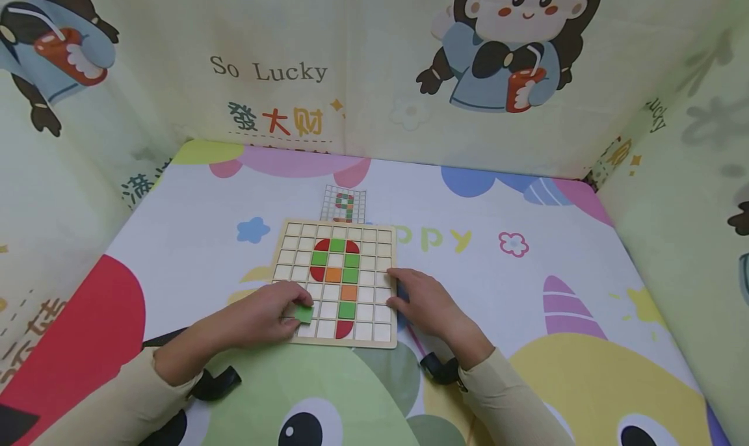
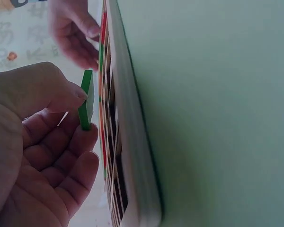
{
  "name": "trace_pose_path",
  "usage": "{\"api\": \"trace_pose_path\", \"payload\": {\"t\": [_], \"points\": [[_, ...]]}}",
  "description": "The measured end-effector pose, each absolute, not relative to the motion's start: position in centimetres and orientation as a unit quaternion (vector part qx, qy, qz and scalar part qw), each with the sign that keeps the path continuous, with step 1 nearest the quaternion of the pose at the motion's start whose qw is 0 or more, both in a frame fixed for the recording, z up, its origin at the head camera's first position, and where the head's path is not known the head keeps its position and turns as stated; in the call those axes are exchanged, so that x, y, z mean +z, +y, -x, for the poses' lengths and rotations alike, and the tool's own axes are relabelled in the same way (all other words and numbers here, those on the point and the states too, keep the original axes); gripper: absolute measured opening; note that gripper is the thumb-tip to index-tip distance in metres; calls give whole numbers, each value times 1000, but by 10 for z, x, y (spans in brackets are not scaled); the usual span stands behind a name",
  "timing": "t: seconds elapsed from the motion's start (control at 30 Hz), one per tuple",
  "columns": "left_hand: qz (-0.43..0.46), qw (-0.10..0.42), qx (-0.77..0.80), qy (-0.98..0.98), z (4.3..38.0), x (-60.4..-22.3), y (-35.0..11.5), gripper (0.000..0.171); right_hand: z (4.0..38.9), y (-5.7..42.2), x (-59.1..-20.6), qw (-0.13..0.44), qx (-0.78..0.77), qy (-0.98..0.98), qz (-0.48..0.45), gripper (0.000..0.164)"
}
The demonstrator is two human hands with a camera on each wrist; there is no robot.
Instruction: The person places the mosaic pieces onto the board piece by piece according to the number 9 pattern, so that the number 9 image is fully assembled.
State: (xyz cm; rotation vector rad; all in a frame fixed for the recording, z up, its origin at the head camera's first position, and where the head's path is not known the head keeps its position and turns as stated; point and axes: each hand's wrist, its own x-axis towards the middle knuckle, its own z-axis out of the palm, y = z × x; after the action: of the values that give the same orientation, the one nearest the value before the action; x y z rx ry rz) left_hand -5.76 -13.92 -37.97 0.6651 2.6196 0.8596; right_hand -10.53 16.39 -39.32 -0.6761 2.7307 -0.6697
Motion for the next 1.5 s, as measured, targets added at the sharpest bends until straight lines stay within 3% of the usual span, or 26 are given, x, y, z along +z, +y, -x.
{"api": "trace_pose_path", "payload": {"t": [0.33, 1.5], "points": [[-281, 151, 286, 904, 58, -383, -130, 23, 105, 164, -393, 122, -226, 937, 238, 55], [-306, 158, 257, 903, 58, -382, -113, 20, 106, 164, -392, 121, -224, 937, 238, 54]]}}
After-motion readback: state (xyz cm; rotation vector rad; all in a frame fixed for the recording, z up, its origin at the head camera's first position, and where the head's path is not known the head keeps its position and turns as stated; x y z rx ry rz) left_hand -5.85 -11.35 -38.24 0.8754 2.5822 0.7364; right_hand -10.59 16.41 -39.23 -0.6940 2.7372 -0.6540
